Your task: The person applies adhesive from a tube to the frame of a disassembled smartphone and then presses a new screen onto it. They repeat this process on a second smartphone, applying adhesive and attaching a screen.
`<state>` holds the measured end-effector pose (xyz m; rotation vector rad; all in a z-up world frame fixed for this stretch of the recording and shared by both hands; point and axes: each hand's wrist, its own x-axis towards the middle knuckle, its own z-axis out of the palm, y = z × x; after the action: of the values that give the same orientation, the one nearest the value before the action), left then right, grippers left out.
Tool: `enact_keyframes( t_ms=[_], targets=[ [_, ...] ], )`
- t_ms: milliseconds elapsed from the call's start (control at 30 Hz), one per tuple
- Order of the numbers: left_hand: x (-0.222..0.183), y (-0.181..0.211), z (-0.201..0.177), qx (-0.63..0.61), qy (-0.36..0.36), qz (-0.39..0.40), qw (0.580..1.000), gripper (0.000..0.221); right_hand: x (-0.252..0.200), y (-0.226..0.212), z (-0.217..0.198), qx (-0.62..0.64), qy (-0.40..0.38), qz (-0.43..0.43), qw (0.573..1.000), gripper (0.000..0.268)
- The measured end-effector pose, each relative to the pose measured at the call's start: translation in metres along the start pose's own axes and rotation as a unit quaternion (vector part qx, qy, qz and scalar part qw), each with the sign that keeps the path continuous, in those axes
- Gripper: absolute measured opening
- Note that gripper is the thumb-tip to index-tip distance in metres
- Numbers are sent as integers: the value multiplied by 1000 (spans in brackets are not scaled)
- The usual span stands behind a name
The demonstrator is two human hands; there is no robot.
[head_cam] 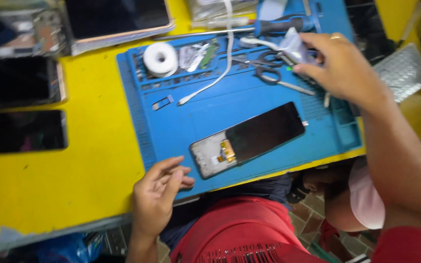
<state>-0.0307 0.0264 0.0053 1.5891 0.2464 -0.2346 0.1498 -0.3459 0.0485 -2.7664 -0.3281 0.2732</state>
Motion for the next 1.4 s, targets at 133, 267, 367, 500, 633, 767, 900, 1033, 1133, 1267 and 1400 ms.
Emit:
enact_keyframes(
  t_ms=[133, 267, 367, 500, 633, 767, 900, 1033, 1133, 1267, 1400],
  targets=[
    [0, -3, -8, -37, -11, 22, 999, 28, -7, 6, 7, 4, 55, -43, 998, 76],
    [-4, -12, -12, -51, -40, 90, 994, 25, -34, 23, 20, 71, 217, -131, 965, 48],
    [-11, -10, -8, 28, -17, 170, 985, 19, -71, -7, 45, 269, 292, -122, 909, 43],
    [-20, -12, 17, 157, -47, 318, 934, 25, -117, -114, 88, 476, 227, -80, 846, 50],
    [-17, -12, 32, 222, -56, 375, 898, 21, -133, -138, 143, 610, 186, -81, 766, 48],
    [-13, -17, 32, 252, -30, 398, 882, 34, -142, -145, 147, 726, 66, -52, 682, 35],
    [-8, -18, 38, 219, -55, 385, 895, 45, -145, -141, 151, 744, 44, -96, 660, 31],
    [10, -5, 29, 131, -84, 322, 934, 50, -132, -138, 155, 749, 134, -73, 645, 34],
    [20, 29, 25, 207, -90, 382, 896, 28, -119, -128, 152, 731, 147, -76, 662, 34],
    [34, 22, 29, 266, -49, 447, 853, 15, -104, -142, 140, 779, 115, -71, 613, 31],
    [44, 15, 29, 176, -79, 361, 912, 44, -96, -144, 142, 807, 100, -74, 577, 32]
  ],
)
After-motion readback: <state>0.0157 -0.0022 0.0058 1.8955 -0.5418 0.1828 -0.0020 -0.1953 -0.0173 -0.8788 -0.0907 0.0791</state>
